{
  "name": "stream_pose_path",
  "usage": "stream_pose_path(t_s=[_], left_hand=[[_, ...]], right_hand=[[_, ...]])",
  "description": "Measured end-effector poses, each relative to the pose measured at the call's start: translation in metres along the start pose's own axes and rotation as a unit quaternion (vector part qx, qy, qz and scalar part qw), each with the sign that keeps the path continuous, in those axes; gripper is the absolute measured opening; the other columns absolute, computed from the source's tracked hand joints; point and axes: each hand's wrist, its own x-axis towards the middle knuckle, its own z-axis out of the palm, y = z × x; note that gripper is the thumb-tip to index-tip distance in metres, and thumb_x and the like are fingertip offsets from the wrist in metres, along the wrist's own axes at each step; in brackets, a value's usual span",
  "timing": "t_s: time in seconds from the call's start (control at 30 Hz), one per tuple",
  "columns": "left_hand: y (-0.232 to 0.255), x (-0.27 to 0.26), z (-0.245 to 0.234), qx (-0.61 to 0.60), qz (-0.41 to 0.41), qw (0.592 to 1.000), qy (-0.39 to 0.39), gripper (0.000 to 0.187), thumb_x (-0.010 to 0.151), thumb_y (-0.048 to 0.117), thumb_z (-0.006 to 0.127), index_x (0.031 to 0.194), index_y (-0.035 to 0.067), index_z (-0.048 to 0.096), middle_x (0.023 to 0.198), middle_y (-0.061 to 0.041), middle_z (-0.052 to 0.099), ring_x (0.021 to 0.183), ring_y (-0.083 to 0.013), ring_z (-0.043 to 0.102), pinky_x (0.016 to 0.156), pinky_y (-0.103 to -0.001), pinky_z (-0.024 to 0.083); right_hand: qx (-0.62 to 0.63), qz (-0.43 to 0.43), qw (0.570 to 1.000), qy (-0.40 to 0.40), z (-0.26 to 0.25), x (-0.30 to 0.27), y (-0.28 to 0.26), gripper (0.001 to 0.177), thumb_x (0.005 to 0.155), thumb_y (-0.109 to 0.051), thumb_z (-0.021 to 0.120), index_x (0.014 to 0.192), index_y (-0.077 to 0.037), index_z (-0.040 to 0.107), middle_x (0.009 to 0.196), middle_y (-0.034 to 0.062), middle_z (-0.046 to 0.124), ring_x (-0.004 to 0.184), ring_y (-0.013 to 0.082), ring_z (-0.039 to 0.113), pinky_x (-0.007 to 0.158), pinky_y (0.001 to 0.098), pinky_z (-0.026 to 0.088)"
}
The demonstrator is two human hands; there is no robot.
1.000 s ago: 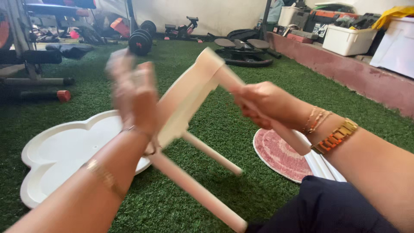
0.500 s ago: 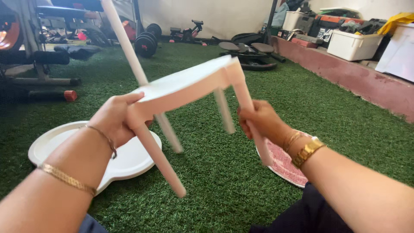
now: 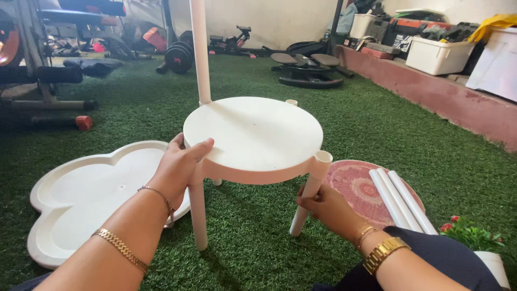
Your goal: The person assembles a white plastic stand by inserting cylindrical rods into circular base plates and a central backrest piece. They connect the legs to the base, attach the backrest, and then insert vertical support rods into the assembled frame.
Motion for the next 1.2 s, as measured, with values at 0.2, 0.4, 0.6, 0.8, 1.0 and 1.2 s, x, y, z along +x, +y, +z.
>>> stream_pose_path(t_s=[0.2, 0.4, 0.6, 0.8, 1.0, 1.2], left_hand=[[0.003, -0.014, -0.003, 0.030, -0.051, 0.998, -0.019, 0.073, 0.085, 0.037, 0.063, 0.148, 0.010, 0.038, 0.124, -0.015, 0.063, 0.115, -0.0246, 0.062, 0.100, -0.044, 0.048], [-0.007, -0.016, -0.015, 0.076, -0.043, 0.996, -0.033, 0.062, 0.090, 0.047, 0.057, 0.137, 0.007, 0.055, 0.120, -0.011, 0.067, 0.116, -0.0194, 0.060, 0.105, -0.041, 0.041], [-0.011, -0.009, -0.012, 0.089, -0.030, 0.994, -0.054, 0.062, 0.089, 0.049, 0.057, 0.137, 0.008, 0.057, 0.114, -0.011, 0.067, 0.110, -0.0222, 0.060, 0.101, -0.042, 0.043], [-0.004, -0.013, -0.017, 0.166, -0.054, 0.984, 0.027, 0.076, 0.087, 0.053, 0.058, 0.146, 0.009, 0.039, 0.120, -0.010, 0.062, 0.114, -0.0241, 0.060, 0.099, -0.044, 0.047], [0.018, -0.013, -0.006, 0.343, 0.244, 0.875, 0.238, 0.072, 0.094, 0.033, 0.068, 0.148, -0.002, 0.037, 0.134, -0.019, 0.050, 0.121, -0.0319, 0.052, 0.101, -0.046, 0.042], [0.036, -0.017, 0.054, 0.432, 0.420, 0.789, 0.122, 0.055, 0.091, 0.018, 0.070, 0.142, 0.009, 0.052, 0.121, -0.006, 0.065, 0.110, -0.0267, 0.059, 0.101, -0.042, 0.045]], right_hand=[[-0.018, -0.025, 1.000, 0.003, 0.000, -0.002, -0.002, 0.030, 0.090, -0.031, 0.067, 0.110, -0.008, 0.069, 0.096, 0.0064, 0.075, 0.083, 0.0158, 0.069, 0.073, 0.0312, 0.057], [-0.030, -0.015, 0.999, 0.028, 0.000, -0.015, -0.007, 0.031, 0.090, -0.030, 0.068, 0.110, -0.008, 0.065, 0.100, 0.0088, 0.074, 0.090, 0.0185, 0.073, 0.081, 0.0340, 0.060], [-0.024, -0.035, 0.999, -0.003, -0.003, -0.014, -0.004, 0.034, 0.088, -0.031, 0.069, 0.108, -0.004, 0.069, 0.099, 0.0101, 0.076, 0.092, 0.0209, 0.073, 0.081, 0.0347, 0.059], [-0.150, 0.033, 0.981, -0.122, -0.057, 0.020, 0.063, 0.071, 0.079, -0.026, 0.085, 0.142, -0.018, 0.052, 0.124, -0.0015, 0.059, 0.109, 0.0145, 0.064, 0.086, 0.0363, 0.063], [-0.235, 0.239, 0.939, 0.075, -0.175, 0.096, 0.182, 0.052, 0.089, -0.032, 0.075, 0.133, -0.005, 0.069, 0.132, 0.0109, 0.067, 0.119, 0.0295, 0.067, 0.087, 0.0493, 0.065], [-0.432, 0.296, 0.851, 0.044, -0.174, 0.137, 0.260, 0.053, 0.085, -0.034, 0.077, 0.132, -0.009, 0.071, 0.133, 0.0160, 0.070, 0.124, 0.0275, 0.067, 0.108, 0.0383, 0.051]])
